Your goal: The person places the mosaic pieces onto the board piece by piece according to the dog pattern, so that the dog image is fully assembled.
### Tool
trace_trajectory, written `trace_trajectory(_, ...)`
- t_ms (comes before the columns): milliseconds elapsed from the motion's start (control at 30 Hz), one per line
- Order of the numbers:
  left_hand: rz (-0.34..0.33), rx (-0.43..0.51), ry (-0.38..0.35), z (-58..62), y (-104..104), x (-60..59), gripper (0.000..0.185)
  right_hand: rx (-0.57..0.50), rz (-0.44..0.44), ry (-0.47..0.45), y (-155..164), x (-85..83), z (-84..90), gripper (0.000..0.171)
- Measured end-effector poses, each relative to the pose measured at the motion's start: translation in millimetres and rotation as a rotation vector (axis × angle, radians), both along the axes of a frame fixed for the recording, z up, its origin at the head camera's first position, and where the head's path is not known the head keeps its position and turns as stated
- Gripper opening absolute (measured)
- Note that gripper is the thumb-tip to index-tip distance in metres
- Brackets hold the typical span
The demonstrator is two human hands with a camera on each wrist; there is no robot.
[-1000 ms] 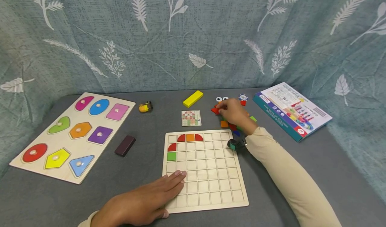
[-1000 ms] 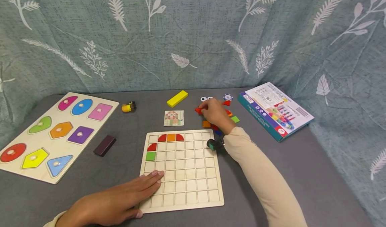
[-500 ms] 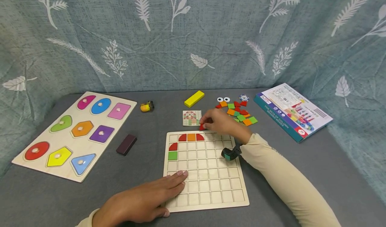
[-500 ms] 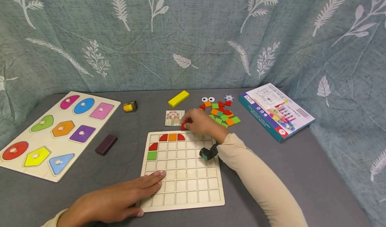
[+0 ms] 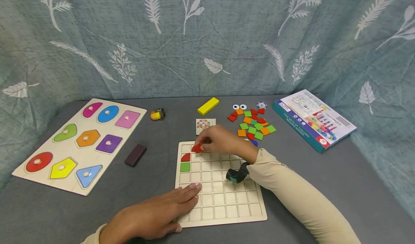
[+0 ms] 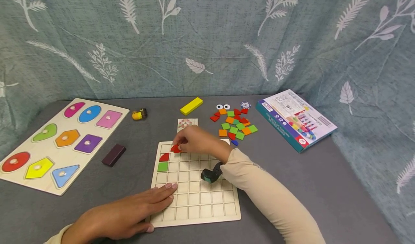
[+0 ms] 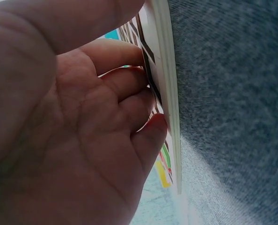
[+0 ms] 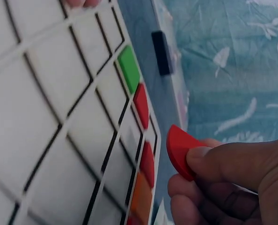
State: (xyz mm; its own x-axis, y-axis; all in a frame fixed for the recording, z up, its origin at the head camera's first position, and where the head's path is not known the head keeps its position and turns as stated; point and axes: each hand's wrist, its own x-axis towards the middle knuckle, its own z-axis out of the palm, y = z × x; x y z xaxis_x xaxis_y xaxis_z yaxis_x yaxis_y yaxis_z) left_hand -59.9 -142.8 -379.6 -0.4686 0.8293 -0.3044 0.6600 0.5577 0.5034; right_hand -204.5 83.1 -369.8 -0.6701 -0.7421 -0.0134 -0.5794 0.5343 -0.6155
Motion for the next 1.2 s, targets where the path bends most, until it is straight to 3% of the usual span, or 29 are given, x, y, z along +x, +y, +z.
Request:
trace_trajectory(567, 0.003, -0.010, 0.024, -1.6, 1.0, 1.1, 0.072, 0.004, 0.171, -0.121, -36.1, 26.8, -2.3, 0.013)
trace_trajectory(900, 0.023, -0.003, 0.008, -1.1, 0.8, 2.2, 0.073, 0.089, 0.252, -0.104, -47.4, 33.0, -3.6, 0.013)
trace_trajectory(1200, 0.008, 0.008, 0.033, -0.8, 0.7, 2.3, 0.073, 0.157, 0.187, -0.073, -54.0, 38.1, -3.5, 0.015)
